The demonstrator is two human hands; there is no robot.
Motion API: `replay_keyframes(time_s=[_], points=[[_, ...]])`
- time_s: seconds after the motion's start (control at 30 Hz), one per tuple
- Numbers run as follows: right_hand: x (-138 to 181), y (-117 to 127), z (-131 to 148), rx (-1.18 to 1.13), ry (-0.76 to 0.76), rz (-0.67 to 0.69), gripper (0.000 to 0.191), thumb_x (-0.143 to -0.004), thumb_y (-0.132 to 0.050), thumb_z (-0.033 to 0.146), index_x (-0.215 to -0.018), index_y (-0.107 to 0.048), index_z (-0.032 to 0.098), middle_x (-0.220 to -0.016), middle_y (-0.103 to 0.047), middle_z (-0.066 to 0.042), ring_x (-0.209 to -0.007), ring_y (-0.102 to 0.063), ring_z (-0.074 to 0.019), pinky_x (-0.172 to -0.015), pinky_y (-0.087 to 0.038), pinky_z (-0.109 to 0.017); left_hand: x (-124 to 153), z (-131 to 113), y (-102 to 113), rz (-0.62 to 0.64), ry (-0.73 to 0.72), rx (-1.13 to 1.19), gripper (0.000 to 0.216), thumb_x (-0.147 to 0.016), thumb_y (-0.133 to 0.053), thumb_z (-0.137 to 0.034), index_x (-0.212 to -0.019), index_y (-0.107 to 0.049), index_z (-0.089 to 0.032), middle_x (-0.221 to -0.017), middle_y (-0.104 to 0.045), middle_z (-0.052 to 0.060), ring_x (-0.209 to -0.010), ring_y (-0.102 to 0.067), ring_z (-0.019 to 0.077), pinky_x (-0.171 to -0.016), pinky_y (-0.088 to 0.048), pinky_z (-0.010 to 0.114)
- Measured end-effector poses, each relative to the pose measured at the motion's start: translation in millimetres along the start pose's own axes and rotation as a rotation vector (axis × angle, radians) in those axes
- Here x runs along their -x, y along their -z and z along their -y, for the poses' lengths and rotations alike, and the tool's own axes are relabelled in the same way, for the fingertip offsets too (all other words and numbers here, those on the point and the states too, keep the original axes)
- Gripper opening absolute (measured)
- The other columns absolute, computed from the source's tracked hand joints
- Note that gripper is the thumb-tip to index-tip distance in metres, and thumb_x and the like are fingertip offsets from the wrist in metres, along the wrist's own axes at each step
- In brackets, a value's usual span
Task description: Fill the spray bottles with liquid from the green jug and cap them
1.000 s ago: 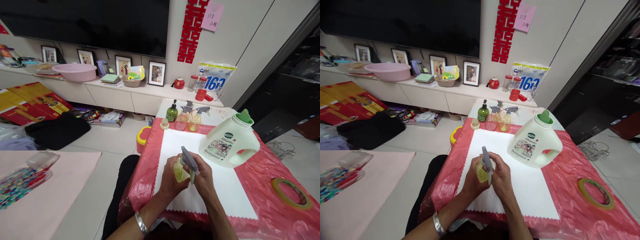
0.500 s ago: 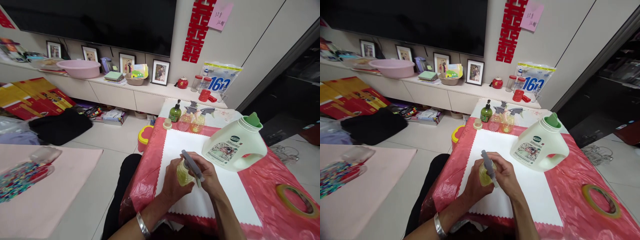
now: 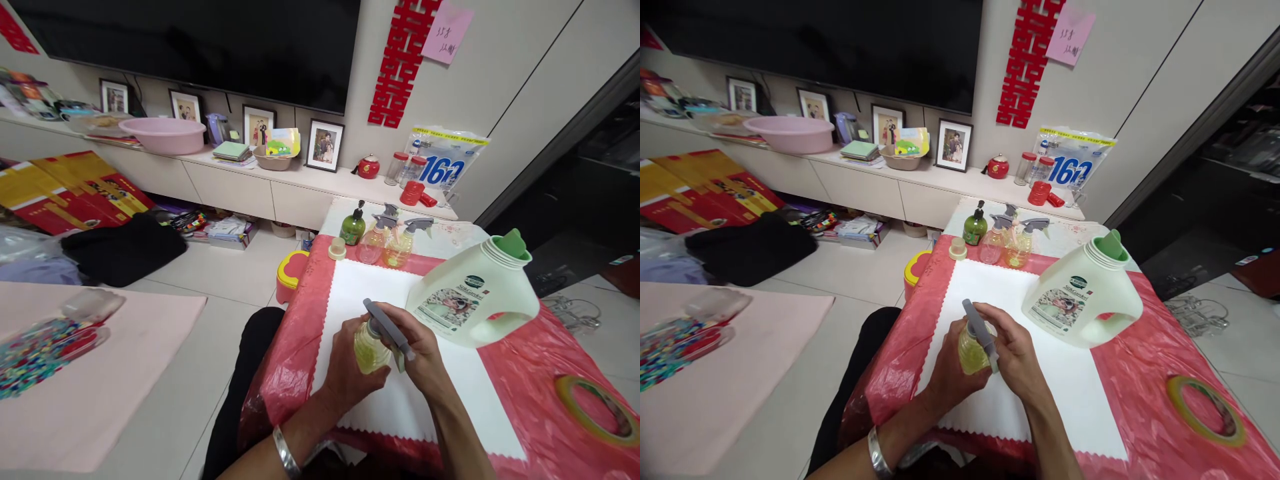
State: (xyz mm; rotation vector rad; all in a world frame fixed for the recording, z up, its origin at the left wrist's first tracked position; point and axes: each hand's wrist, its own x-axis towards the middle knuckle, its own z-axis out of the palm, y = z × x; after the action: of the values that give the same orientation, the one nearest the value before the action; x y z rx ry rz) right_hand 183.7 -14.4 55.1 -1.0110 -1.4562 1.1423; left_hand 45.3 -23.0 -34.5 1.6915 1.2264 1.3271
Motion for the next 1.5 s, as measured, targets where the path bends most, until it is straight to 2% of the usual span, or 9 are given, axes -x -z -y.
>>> replay_keyframes(time_s=[0.13, 0.4, 0.6, 0.77, 1.0, 1.17, 1.23, 1.33, 1.5], points=[[-8, 2, 10, -0.178, 0.085, 0.016, 0.036, -0.089, -0.069, 0.044, -0.122, -0.071, 0.029, -0.116, -0.069, -0.008, -0.105, -0.067, -0.0265, -0.095, -0.057, -0.045, 2, 2, 0, 0.027, -0.037, -0.052, 0.084, -0.055, -0.078, -0.023, -0.133, -0.047, -0.025, -0.125, -0.064, 0.009, -0.115, -0.063, 0.0348, -0.101, -0.051, 0.056], [-83, 17, 85, -0.174, 0.327, -0.337, 0.033, -0.079, -0.077, 0.040, -0.107, -0.067, 0.026, -0.109, -0.065, -0.004, -0.084, -0.063, -0.0159, -0.079, -0.056, -0.037, 8, 15, -2, 0.029, -0.059, -0.073, 0.092, -0.056, -0.083, -0.026, -0.137, -0.040, -0.023, -0.131, -0.060, 0.013, -0.119, -0.062, 0.0364, -0.102, -0.050, 0.058], [-140, 20, 6, 0.451, 0.029, -0.141, 0.036, -0.087, -0.065, 0.047, -0.109, -0.070, 0.017, -0.093, -0.068, -0.004, -0.081, -0.061, -0.0178, -0.077, -0.053, -0.036, 7, 14, -3, 0.026, -0.071, -0.084, 0.093, -0.056, -0.083, -0.025, -0.138, -0.039, -0.024, -0.132, -0.059, 0.013, -0.122, -0.061, 0.0372, -0.102, -0.050, 0.058], [-137, -4, -71, 0.689, -0.087, -0.056, 0.032, -0.098, -0.062, 0.042, -0.115, -0.064, 0.015, -0.114, -0.064, -0.008, -0.101, -0.063, -0.0178, -0.090, -0.056, -0.039, 5, 10, -2, 0.028, -0.033, -0.082, 0.093, -0.054, -0.082, -0.021, -0.137, -0.040, -0.023, -0.128, -0.061, 0.013, -0.115, -0.064, 0.0358, -0.100, -0.053, 0.057], [-101, 1, -38, 0.816, 0.113, -0.197, 0.025, -0.096, -0.063, 0.036, -0.112, -0.067, 0.017, -0.112, -0.067, -0.010, -0.104, -0.063, -0.0212, -0.096, -0.054, -0.043, 6, 18, -1, -0.002, -0.088, -0.078, 0.090, -0.058, -0.078, -0.020, -0.139, -0.039, -0.024, -0.129, -0.060, 0.014, -0.117, -0.063, 0.0373, -0.097, -0.055, 0.059], [-37, 44, 49, 0.815, 0.430, -0.484, 0.025, -0.098, -0.055, 0.032, -0.118, -0.068, 0.023, -0.119, -0.066, -0.009, -0.114, -0.060, -0.0221, -0.105, -0.048, -0.044, 8, 24, 0, -0.055, -0.157, -0.089, 0.080, -0.070, -0.077, -0.029, -0.141, -0.039, -0.022, -0.131, -0.057, 0.015, -0.122, -0.061, 0.0350, -0.101, -0.055, 0.057], [-13, 77, 66, 0.811, 0.600, -0.777, 0.021, -0.091, -0.065, 0.030, -0.110, -0.072, 0.022, -0.112, -0.068, -0.007, -0.107, -0.063, -0.0216, -0.100, -0.050, -0.042, 8, 25, 1, -0.087, -0.163, -0.112, 0.077, -0.075, -0.076, -0.035, -0.141, -0.039, -0.021, -0.133, -0.055, 0.016, -0.125, -0.059, 0.0351, -0.103, -0.053, 0.056], [11, 131, 62, 0.725, 0.368, -1.063, 0.031, -0.086, -0.066, 0.034, -0.112, -0.073, 0.022, -0.112, -0.069, -0.006, -0.103, -0.065, -0.0219, -0.096, -0.052, -0.043, 9, 24, 2, -0.125, -0.123, -0.130, 0.073, -0.081, -0.073, -0.042, -0.142, -0.039, -0.020, -0.136, -0.053, 0.017, -0.128, -0.056, 0.0353, -0.106, -0.050, 0.057], [21, 186, 20, 0.483, -0.165, -0.850, 0.054, -0.057, -0.076, 0.040, -0.107, -0.073, 0.019, -0.110, -0.072, -0.007, -0.101, -0.066, -0.0266, -0.094, -0.052, -0.042, 6, 21, 3, -0.106, -0.049, -0.091, 0.075, -0.084, -0.071, -0.049, -0.144, -0.038, -0.019, -0.137, -0.053, 0.017, -0.130, -0.055, 0.0349, -0.108, -0.048, 0.056]])
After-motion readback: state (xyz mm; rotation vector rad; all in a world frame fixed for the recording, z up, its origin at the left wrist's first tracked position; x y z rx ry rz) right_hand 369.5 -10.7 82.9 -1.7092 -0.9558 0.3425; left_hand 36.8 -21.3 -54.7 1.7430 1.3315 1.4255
